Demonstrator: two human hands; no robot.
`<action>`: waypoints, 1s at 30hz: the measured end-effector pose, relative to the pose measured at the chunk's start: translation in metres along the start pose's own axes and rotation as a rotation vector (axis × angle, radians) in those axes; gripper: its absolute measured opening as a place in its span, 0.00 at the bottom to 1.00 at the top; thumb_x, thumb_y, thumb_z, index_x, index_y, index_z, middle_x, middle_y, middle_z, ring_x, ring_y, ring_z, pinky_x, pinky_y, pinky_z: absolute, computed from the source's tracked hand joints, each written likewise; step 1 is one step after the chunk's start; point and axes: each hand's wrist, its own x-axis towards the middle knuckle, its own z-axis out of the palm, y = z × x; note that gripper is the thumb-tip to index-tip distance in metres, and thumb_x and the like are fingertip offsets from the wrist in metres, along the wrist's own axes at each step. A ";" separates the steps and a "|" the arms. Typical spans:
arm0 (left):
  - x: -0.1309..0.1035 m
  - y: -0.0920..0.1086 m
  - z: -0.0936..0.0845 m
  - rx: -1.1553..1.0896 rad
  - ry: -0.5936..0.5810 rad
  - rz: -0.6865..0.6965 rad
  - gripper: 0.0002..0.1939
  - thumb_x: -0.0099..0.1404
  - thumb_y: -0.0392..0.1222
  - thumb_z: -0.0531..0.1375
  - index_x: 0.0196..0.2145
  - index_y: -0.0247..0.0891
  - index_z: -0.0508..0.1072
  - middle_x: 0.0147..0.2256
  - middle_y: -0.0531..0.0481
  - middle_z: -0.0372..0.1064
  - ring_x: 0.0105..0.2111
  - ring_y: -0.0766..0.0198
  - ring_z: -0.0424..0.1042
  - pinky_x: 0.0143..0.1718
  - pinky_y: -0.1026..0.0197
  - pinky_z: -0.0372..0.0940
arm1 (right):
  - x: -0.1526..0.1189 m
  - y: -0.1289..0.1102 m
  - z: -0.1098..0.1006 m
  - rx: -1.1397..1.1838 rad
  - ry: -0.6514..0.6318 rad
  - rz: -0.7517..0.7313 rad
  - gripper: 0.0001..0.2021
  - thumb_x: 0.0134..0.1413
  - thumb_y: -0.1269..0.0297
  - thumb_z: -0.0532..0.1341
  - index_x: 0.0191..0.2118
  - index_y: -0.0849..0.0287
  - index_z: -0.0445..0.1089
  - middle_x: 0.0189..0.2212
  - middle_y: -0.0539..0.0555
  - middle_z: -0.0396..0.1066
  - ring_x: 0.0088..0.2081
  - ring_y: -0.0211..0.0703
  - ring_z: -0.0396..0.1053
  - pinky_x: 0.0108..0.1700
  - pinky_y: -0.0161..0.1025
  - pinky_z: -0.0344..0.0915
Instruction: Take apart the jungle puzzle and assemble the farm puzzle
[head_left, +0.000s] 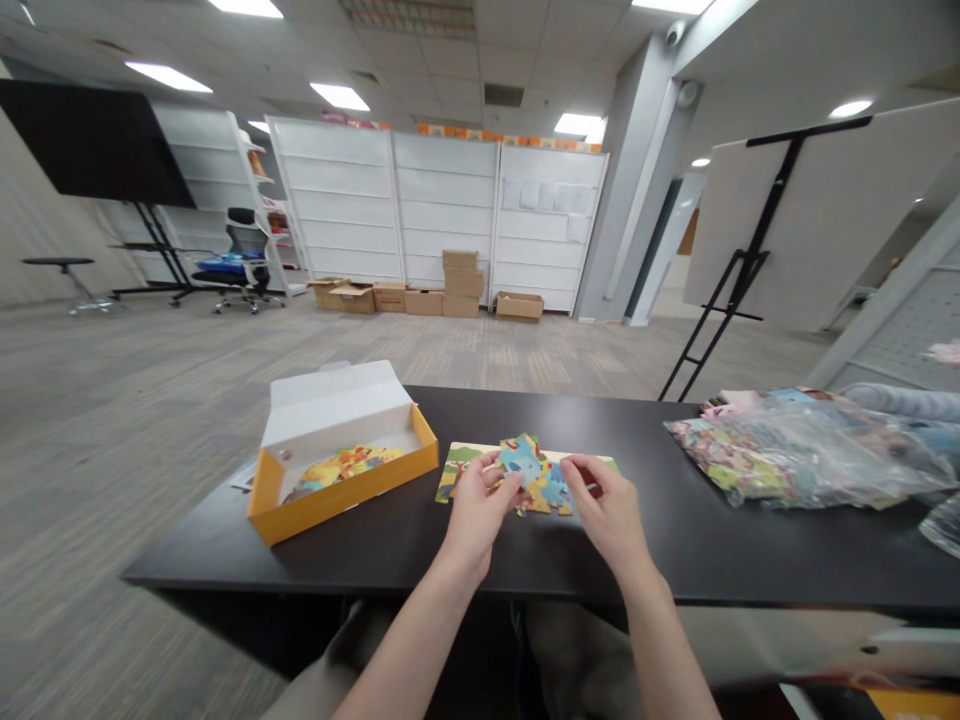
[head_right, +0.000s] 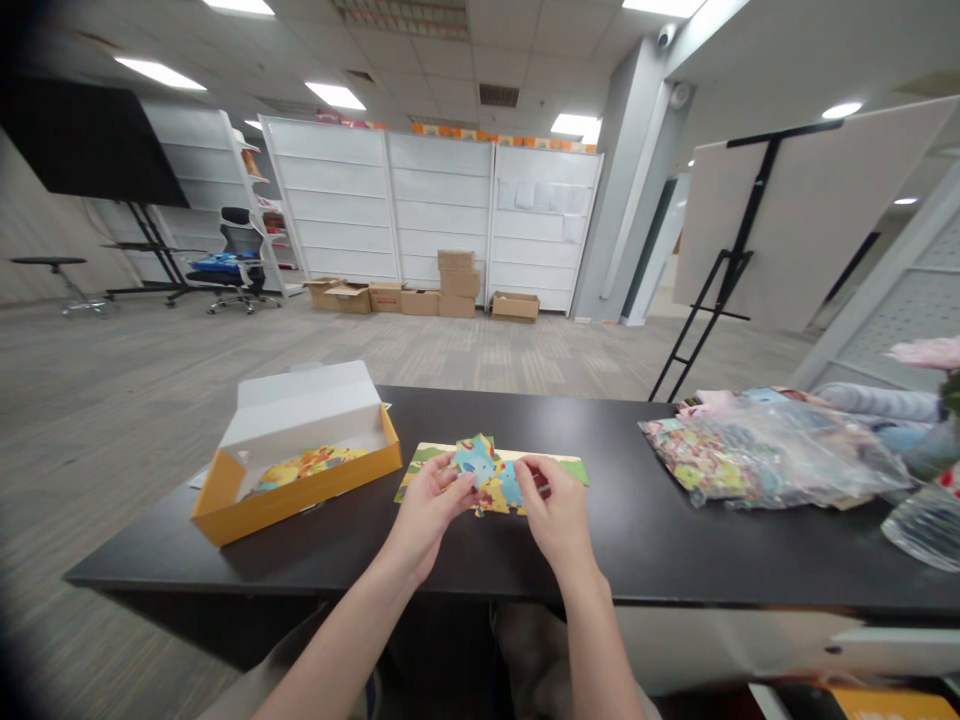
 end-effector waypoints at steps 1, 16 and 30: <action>0.000 0.005 -0.002 -0.013 0.015 0.012 0.23 0.55 0.37 0.73 0.46 0.34 0.71 0.41 0.42 0.79 0.38 0.62 0.79 0.40 0.62 0.75 | 0.000 0.003 -0.004 -0.087 -0.006 0.010 0.18 0.62 0.49 0.58 0.33 0.57 0.77 0.30 0.55 0.78 0.28 0.43 0.70 0.33 0.39 0.65; -0.001 0.005 0.001 -0.195 0.079 -0.174 0.04 0.67 0.28 0.61 0.39 0.33 0.73 0.39 0.44 0.80 0.36 0.65 0.80 0.47 0.60 0.72 | -0.006 0.001 -0.010 -0.521 -0.333 0.269 0.05 0.51 0.59 0.68 0.30 0.53 0.79 0.28 0.53 0.78 0.31 0.47 0.73 0.28 0.38 0.54; -0.001 -0.002 0.002 -0.191 0.072 -0.149 0.05 0.66 0.27 0.62 0.39 0.33 0.74 0.40 0.42 0.80 0.38 0.63 0.80 0.50 0.59 0.72 | -0.007 0.013 0.003 -0.429 -0.274 0.228 0.07 0.51 0.60 0.66 0.28 0.56 0.72 0.25 0.52 0.76 0.28 0.45 0.72 0.30 0.38 0.57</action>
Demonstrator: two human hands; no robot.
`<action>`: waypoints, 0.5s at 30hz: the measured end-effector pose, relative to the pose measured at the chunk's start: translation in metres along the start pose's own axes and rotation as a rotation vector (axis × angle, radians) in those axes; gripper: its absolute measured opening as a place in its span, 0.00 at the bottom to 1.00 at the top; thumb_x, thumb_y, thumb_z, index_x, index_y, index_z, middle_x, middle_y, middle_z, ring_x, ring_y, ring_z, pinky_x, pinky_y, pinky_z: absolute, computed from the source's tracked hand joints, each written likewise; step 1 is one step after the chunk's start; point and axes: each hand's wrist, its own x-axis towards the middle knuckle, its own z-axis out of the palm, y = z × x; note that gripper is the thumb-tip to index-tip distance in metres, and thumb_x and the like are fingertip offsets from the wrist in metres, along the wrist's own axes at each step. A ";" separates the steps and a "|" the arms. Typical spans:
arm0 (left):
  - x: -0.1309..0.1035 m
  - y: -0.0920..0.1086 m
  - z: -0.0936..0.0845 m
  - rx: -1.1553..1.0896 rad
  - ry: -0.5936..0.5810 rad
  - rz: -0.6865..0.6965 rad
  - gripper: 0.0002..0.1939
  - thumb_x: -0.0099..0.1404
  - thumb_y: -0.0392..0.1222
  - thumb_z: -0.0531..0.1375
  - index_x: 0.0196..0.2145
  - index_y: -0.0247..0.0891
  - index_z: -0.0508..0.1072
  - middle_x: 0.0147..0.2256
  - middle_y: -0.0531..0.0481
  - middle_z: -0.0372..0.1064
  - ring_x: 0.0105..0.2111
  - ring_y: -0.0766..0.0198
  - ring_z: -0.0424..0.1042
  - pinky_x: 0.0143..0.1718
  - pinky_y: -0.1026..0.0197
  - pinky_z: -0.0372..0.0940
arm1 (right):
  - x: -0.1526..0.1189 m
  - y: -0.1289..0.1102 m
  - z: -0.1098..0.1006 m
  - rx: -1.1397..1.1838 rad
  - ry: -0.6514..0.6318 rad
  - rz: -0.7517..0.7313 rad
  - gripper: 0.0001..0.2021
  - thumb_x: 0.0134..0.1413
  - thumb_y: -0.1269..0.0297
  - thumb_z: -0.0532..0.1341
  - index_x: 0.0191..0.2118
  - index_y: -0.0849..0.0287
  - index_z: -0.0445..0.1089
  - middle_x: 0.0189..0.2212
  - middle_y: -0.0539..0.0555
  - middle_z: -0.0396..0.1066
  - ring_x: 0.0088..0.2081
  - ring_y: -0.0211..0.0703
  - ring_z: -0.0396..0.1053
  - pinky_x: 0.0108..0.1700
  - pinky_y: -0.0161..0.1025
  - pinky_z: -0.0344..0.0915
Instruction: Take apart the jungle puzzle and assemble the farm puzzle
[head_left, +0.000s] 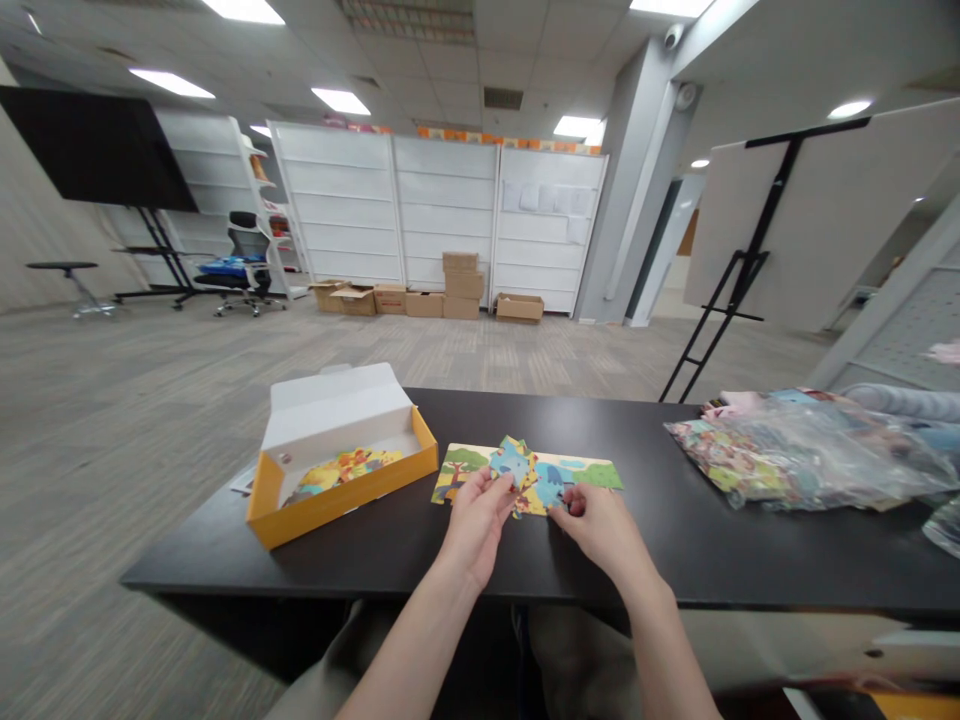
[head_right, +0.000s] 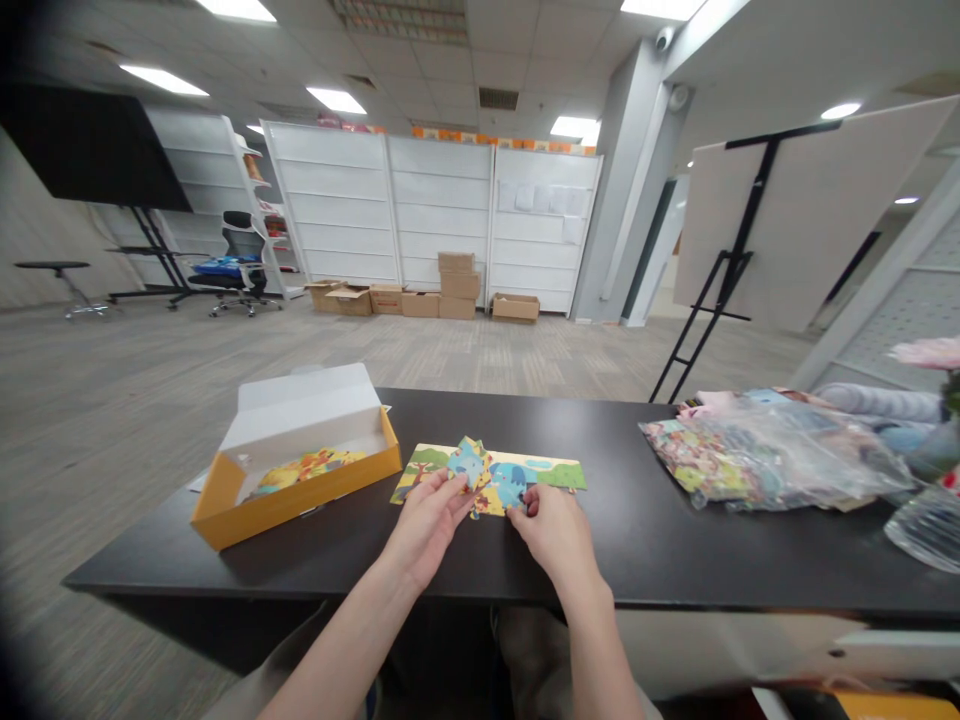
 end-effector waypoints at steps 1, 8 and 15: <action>0.000 -0.001 0.000 0.003 -0.001 0.005 0.06 0.65 0.28 0.63 0.39 0.33 0.75 0.40 0.43 0.80 0.38 0.63 0.80 0.50 0.59 0.71 | 0.001 0.002 0.001 0.020 0.006 -0.001 0.07 0.50 0.60 0.66 0.28 0.56 0.71 0.24 0.52 0.75 0.28 0.45 0.71 0.31 0.38 0.58; 0.001 -0.001 -0.002 -0.013 0.001 0.007 0.07 0.63 0.29 0.66 0.39 0.34 0.75 0.42 0.42 0.80 0.40 0.62 0.80 0.54 0.56 0.70 | 0.008 0.010 0.013 0.442 0.013 -0.006 0.13 0.47 0.52 0.67 0.28 0.55 0.66 0.23 0.51 0.74 0.26 0.44 0.72 0.29 0.37 0.65; 0.001 0.000 -0.002 -0.037 0.071 -0.003 0.06 0.65 0.28 0.63 0.38 0.34 0.73 0.40 0.44 0.80 0.35 0.65 0.80 0.43 0.62 0.74 | 0.010 0.001 0.004 0.864 0.031 0.106 0.24 0.42 0.42 0.69 0.33 0.56 0.65 0.18 0.48 0.70 0.19 0.39 0.67 0.19 0.33 0.61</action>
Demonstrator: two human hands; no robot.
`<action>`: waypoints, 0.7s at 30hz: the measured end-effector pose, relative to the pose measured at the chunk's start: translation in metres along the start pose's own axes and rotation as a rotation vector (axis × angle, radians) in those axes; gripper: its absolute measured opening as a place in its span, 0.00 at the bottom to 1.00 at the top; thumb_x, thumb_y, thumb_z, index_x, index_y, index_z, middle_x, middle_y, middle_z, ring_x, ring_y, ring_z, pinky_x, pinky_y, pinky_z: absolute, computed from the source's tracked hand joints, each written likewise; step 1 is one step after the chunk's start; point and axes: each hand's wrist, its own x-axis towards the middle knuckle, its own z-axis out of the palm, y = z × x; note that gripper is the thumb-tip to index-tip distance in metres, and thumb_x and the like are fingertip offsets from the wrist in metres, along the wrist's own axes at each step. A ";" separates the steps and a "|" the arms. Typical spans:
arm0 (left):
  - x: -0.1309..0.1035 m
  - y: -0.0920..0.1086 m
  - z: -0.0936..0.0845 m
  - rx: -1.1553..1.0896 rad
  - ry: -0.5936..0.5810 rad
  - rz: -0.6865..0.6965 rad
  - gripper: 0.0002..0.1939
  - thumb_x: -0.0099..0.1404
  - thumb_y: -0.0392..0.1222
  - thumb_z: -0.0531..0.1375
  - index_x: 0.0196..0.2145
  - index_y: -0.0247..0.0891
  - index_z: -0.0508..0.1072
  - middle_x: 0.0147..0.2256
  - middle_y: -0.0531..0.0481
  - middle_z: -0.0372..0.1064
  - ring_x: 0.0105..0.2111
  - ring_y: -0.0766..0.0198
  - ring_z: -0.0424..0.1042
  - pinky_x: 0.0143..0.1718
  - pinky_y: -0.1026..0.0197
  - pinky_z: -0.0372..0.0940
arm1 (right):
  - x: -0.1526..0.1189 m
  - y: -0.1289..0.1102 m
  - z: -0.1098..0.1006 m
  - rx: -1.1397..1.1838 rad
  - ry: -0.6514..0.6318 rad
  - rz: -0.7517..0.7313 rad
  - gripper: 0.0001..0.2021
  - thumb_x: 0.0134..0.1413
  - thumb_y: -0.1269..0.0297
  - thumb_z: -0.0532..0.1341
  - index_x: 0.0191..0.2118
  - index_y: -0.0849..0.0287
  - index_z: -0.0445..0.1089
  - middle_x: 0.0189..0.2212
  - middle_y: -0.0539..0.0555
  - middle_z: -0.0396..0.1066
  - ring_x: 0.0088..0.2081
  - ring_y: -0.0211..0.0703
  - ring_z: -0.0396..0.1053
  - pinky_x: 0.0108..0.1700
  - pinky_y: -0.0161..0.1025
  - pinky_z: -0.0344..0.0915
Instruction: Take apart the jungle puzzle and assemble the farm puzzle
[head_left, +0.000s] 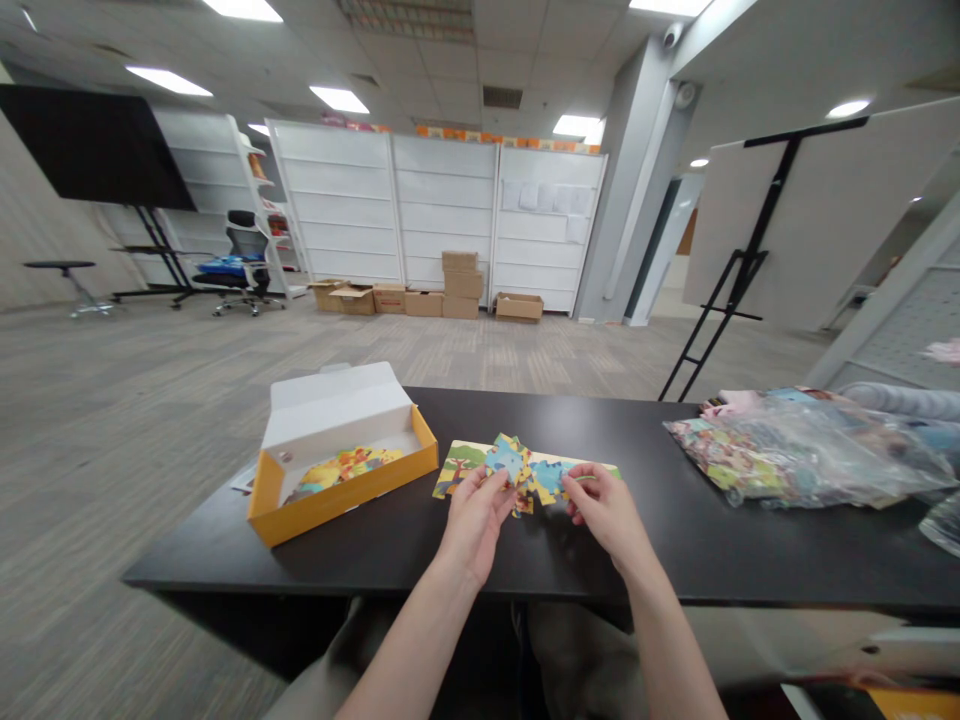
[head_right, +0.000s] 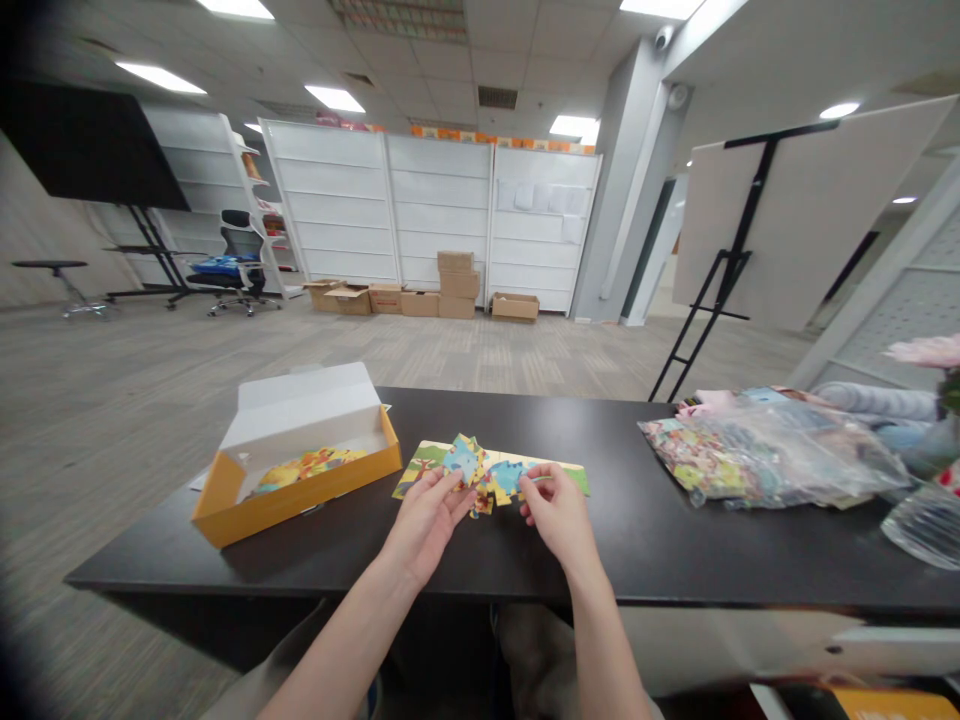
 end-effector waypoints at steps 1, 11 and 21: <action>0.001 -0.001 -0.001 0.017 0.006 -0.001 0.06 0.64 0.29 0.65 0.38 0.35 0.73 0.39 0.44 0.80 0.34 0.66 0.80 0.41 0.63 0.74 | 0.000 -0.004 -0.003 0.034 0.034 -0.016 0.25 0.40 0.41 0.70 0.33 0.57 0.66 0.18 0.48 0.70 0.19 0.39 0.67 0.19 0.33 0.61; -0.004 -0.010 0.001 0.293 -0.144 0.105 0.19 0.56 0.39 0.73 0.45 0.34 0.78 0.38 0.41 0.81 0.35 0.59 0.80 0.36 0.63 0.74 | -0.004 -0.010 0.002 0.175 0.087 -0.157 0.22 0.44 0.45 0.73 0.34 0.58 0.70 0.23 0.50 0.72 0.22 0.37 0.67 0.24 0.34 0.65; 0.002 0.017 -0.009 0.214 -0.096 0.206 0.14 0.57 0.37 0.72 0.41 0.33 0.78 0.40 0.42 0.81 0.36 0.62 0.79 0.38 0.64 0.75 | -0.011 -0.012 0.016 -0.318 -0.005 -0.364 0.17 0.61 0.49 0.60 0.36 0.56 0.78 0.32 0.54 0.77 0.28 0.42 0.68 0.33 0.39 0.65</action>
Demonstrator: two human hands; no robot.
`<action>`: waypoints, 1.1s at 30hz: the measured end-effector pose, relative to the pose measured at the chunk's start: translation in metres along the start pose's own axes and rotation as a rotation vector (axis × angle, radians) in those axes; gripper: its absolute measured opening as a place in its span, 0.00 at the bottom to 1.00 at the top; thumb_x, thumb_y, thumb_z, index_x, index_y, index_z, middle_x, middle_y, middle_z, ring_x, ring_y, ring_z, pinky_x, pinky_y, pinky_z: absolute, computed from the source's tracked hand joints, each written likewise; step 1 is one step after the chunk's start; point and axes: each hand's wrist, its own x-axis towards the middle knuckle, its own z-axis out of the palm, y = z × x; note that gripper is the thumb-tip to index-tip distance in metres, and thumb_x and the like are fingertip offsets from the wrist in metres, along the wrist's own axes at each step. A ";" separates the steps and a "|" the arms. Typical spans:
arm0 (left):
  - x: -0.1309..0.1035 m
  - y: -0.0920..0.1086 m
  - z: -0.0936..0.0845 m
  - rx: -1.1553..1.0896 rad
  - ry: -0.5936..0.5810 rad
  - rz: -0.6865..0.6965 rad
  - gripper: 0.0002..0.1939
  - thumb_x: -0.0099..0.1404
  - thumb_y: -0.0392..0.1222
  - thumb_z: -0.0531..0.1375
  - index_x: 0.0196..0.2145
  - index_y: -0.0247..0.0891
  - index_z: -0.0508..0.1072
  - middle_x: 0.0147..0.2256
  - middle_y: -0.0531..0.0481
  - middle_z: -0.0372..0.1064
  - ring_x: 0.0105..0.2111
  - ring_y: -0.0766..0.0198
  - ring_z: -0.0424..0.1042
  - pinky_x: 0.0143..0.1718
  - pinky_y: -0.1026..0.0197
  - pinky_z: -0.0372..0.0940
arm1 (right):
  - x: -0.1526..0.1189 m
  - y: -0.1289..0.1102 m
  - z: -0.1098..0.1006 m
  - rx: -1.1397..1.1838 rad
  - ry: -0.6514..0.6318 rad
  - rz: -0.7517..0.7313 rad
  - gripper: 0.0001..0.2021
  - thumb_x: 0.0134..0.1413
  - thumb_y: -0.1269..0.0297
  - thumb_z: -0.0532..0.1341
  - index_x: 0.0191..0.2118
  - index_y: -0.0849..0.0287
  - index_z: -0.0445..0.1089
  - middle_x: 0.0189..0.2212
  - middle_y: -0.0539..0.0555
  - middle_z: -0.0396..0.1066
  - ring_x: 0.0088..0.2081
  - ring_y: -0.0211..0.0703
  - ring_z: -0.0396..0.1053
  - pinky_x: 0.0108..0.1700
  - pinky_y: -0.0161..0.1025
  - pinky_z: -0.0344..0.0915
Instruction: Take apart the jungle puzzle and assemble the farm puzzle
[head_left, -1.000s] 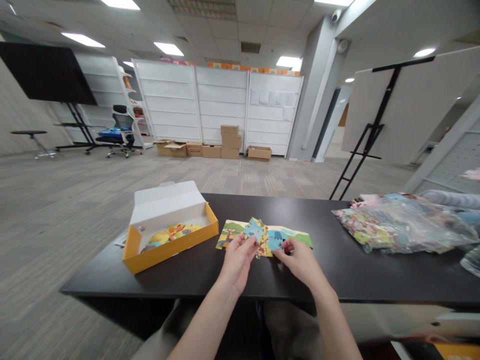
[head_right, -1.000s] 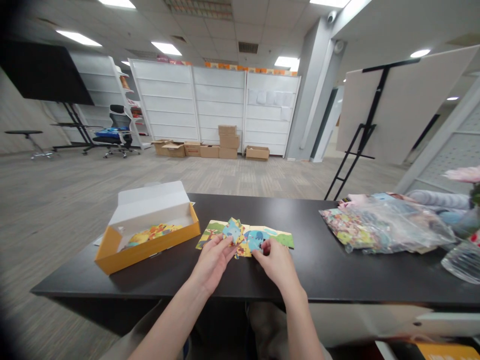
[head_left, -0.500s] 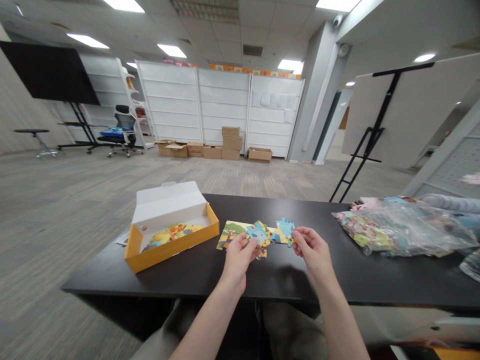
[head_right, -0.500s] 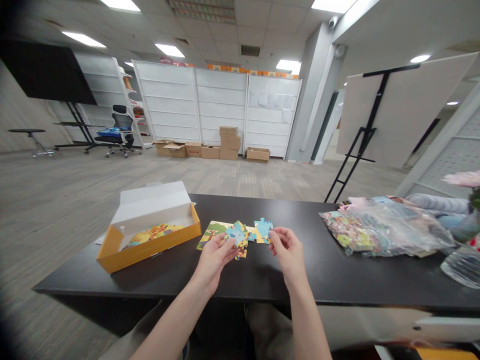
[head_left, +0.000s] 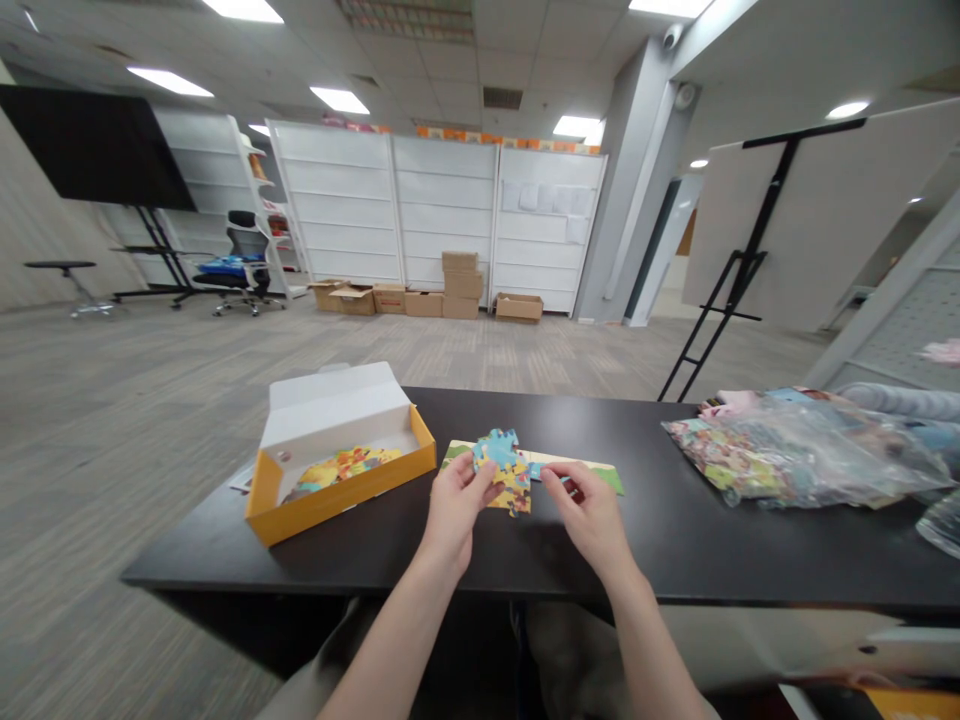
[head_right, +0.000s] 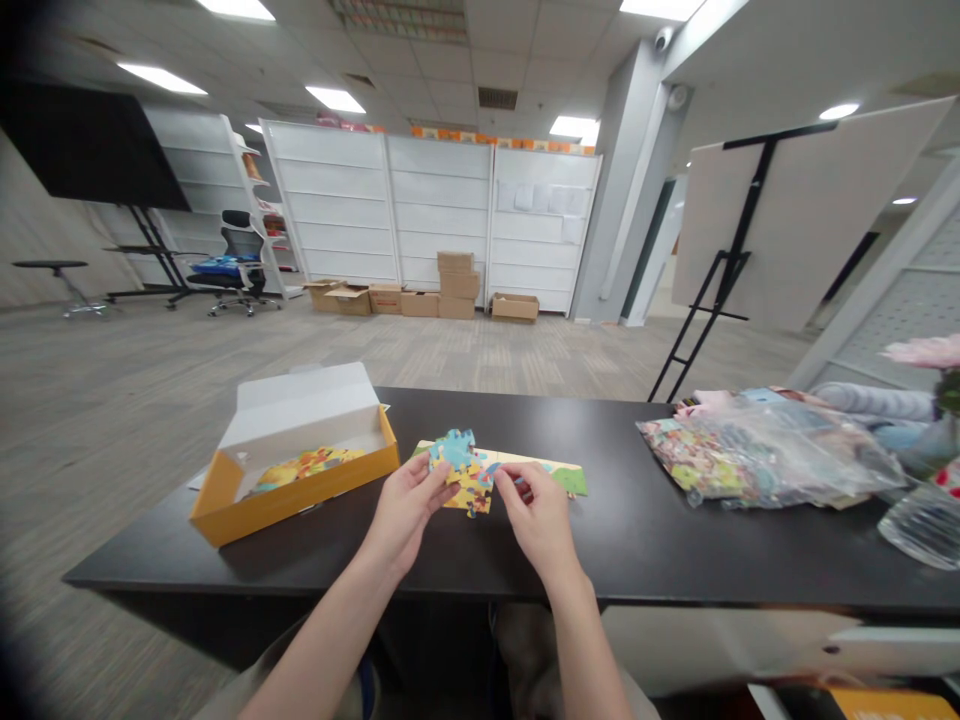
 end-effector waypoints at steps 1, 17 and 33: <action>0.002 0.004 -0.004 -0.029 0.025 0.005 0.12 0.58 0.36 0.71 0.40 0.33 0.78 0.40 0.42 0.80 0.36 0.63 0.79 0.39 0.64 0.75 | -0.001 0.000 0.000 -0.099 -0.045 -0.015 0.15 0.61 0.51 0.60 0.35 0.56 0.78 0.32 0.54 0.77 0.28 0.42 0.68 0.35 0.39 0.64; 0.006 0.007 -0.011 -0.128 0.096 -0.055 0.14 0.54 0.35 0.73 0.37 0.33 0.75 0.36 0.46 0.80 0.33 0.64 0.79 0.41 0.63 0.71 | -0.012 -0.017 0.020 -0.676 -0.226 0.105 0.11 0.57 0.52 0.66 0.37 0.54 0.74 0.39 0.52 0.74 0.37 0.46 0.73 0.32 0.38 0.56; 0.008 -0.002 -0.003 -0.125 0.077 -0.056 0.16 0.53 0.39 0.74 0.37 0.33 0.76 0.38 0.42 0.81 0.36 0.60 0.80 0.45 0.58 0.73 | 0.014 0.006 0.008 -0.639 -0.333 0.059 0.10 0.57 0.56 0.63 0.38 0.56 0.69 0.39 0.55 0.73 0.41 0.47 0.72 0.37 0.38 0.59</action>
